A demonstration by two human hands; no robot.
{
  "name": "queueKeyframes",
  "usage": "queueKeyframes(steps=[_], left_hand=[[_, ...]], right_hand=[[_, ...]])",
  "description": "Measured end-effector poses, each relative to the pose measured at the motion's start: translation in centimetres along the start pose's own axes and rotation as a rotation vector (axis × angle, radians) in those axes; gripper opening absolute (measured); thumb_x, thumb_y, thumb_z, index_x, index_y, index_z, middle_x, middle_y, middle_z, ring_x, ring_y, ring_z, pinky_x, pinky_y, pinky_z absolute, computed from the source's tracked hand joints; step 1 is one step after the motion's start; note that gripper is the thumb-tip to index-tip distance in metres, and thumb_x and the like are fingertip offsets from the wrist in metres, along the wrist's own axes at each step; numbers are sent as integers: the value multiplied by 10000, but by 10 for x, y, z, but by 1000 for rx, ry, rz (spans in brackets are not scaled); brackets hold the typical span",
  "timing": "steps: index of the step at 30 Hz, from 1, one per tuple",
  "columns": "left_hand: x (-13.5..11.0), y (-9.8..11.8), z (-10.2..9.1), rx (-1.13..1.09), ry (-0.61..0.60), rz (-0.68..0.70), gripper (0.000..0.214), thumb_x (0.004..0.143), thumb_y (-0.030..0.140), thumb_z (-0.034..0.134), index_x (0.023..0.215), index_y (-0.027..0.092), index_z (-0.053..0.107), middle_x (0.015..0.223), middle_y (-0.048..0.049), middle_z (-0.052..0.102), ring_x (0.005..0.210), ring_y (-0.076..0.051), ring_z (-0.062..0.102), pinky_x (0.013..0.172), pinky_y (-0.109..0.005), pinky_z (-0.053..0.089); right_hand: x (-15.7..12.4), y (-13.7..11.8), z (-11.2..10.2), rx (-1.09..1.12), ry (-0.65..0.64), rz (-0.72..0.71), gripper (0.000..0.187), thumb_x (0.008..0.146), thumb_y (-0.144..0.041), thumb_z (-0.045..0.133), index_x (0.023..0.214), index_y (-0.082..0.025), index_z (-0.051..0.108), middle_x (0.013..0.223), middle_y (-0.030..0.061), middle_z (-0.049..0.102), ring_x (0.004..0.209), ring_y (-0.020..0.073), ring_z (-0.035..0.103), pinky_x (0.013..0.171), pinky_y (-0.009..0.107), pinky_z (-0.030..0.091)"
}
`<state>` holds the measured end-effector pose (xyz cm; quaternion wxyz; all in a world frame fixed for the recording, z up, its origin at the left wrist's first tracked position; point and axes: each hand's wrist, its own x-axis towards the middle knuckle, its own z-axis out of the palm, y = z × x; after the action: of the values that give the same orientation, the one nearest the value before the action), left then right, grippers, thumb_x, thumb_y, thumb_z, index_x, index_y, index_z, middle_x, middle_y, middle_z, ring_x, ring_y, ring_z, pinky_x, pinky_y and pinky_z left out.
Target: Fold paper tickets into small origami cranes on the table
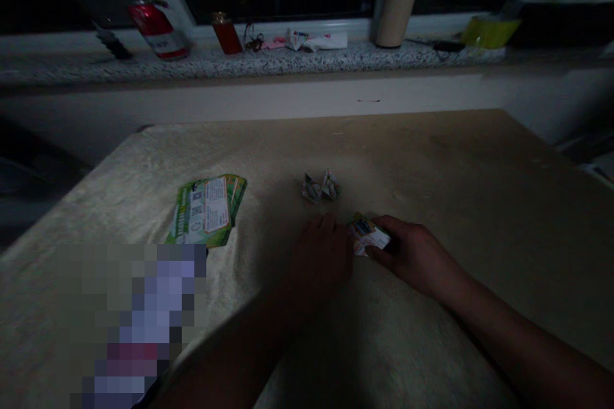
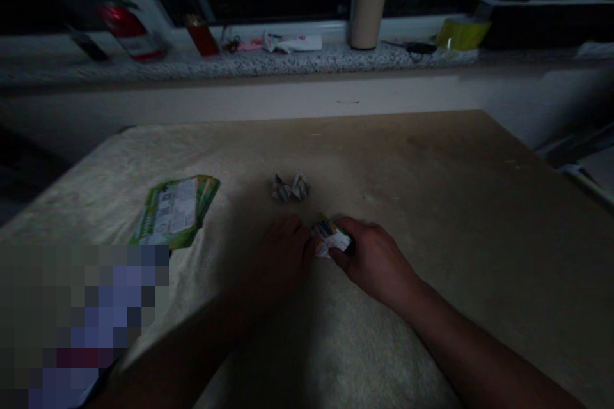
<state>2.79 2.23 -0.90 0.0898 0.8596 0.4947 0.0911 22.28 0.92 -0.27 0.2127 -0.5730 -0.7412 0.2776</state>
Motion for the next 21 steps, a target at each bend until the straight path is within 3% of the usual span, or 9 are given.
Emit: queueKeyframes(steps=[8, 21], left_hand=[[-12, -4, -2, -66, 47, -33, 216, 1017, 247, 468, 948, 158, 652, 1031, -119, 623, 977, -278, 581, 884, -445, 480], [-5, -2, 2, 9, 15, -47, 213, 1016, 228, 461, 971, 150, 654, 1045, -124, 639, 1005, -288, 595, 913, -454, 460]], right_hand=[[0, 0, -1, -1, -16, 34, 192, 869, -251, 654, 1057, -228, 684, 873, 36, 766, 738, 218, 713, 655, 315, 542], [1, -3, -1, -30, -27, 30, 205, 867, -231, 650, 1060, -220, 719, 878, 42, 778, 721, 206, 713, 635, 290, 516]])
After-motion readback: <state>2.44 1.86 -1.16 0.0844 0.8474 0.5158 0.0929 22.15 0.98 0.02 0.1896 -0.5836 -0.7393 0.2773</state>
